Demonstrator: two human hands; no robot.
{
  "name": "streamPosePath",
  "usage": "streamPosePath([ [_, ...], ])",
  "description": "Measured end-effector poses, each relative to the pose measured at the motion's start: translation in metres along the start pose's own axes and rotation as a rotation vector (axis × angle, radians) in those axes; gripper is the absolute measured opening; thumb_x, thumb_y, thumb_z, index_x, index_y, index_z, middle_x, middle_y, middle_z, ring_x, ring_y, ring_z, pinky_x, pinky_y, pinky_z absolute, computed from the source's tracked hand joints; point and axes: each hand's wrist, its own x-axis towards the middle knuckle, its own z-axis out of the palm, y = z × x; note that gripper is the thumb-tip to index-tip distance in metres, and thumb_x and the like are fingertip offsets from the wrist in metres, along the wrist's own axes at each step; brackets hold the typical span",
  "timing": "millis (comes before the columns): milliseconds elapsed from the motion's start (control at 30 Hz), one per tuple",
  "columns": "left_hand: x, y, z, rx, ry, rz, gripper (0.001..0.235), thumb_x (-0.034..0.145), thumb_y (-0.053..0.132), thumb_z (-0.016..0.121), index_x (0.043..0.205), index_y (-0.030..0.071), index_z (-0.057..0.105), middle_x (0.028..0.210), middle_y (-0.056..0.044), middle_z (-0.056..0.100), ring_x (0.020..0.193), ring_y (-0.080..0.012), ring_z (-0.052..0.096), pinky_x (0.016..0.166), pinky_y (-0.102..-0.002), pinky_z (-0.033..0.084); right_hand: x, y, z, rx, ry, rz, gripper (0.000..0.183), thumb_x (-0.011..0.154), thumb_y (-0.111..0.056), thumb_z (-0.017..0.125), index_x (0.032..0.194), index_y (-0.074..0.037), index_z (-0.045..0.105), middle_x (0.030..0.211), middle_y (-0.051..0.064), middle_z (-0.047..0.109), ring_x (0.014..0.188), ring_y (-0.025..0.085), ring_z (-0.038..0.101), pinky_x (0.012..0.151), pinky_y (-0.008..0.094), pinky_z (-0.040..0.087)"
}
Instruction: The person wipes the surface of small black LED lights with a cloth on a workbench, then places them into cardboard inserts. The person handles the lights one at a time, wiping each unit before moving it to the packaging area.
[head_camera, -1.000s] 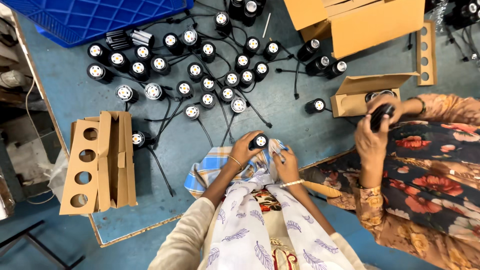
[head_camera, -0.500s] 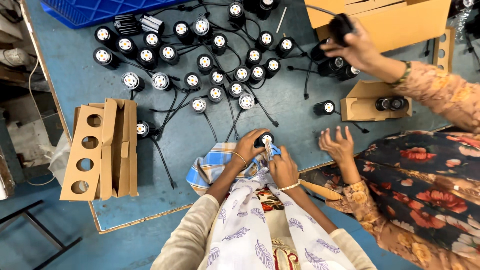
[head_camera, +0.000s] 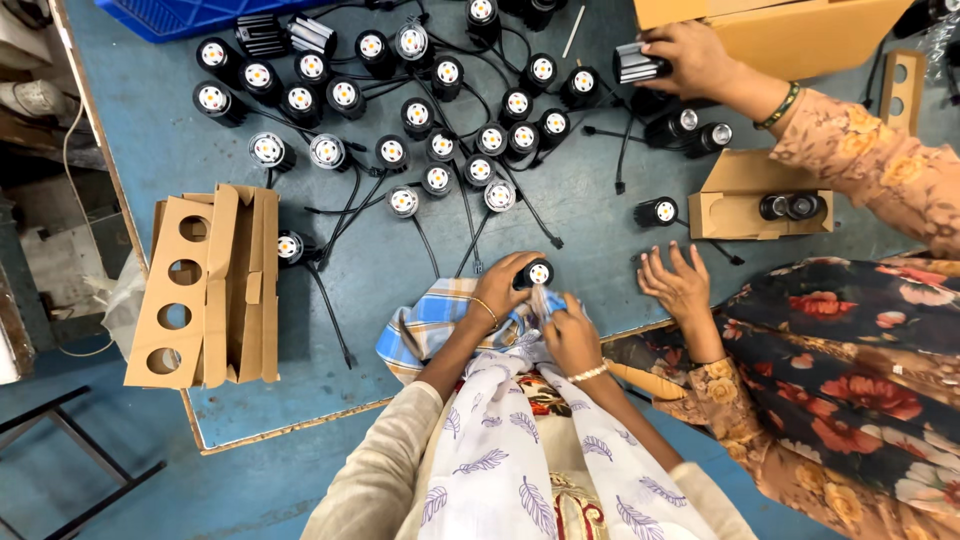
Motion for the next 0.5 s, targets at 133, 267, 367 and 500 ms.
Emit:
streamPosePath([
  [133,0.001,-0.002,0.002,0.019,-0.011,-0.008,0.053,0.077,0.015,0.082,0.127,0.009,0.064,0.126,-0.011,0.068,0.118,-0.0336,0.064,0.1,-0.04,0.051,-0.011,0.011,-0.007,0.217,0.061,0.153,0.022,0.087,-0.012,0.068,0.1,0.004,0.074,0.115,0.024,0.071,0.099,0.039,0.071,0.087,0.041,0.054],
  [267,0.0,-0.003,0.001,0.021,-0.013,0.011,0.051,0.079,0.016,0.081,0.127,0.01,0.064,0.126,-0.011,0.068,0.117,-0.0333,0.065,0.1,-0.039,0.052,0.004,0.003,-0.012,0.305,0.185,0.362,0.025,0.089,-0.015,0.071,0.107,0.001,0.074,0.102,0.022,0.075,0.088,0.035,0.074,0.079,0.038,0.055],
  [367,0.001,-0.002,0.0,0.01,-0.014,0.007,0.052,0.079,0.015,0.081,0.128,0.01,0.064,0.126,-0.011,0.068,0.117,-0.0332,0.065,0.1,-0.039,0.052,0.021,-0.01,-0.011,0.228,0.228,0.167,0.022,0.091,-0.013,0.069,0.108,0.002,0.073,0.105,0.022,0.072,0.091,0.039,0.071,0.08,0.041,0.055],
  [500,0.001,-0.001,0.001,0.022,-0.025,0.005,0.056,0.075,0.011,0.08,0.129,0.01,0.063,0.127,-0.011,0.067,0.118,-0.0339,0.063,0.1,-0.039,0.05,0.024,-0.022,0.0,0.025,0.139,0.132,0.02,0.091,-0.013,0.066,0.103,0.002,0.071,0.112,0.027,0.066,0.09,0.047,0.065,0.078,0.05,0.052],
])
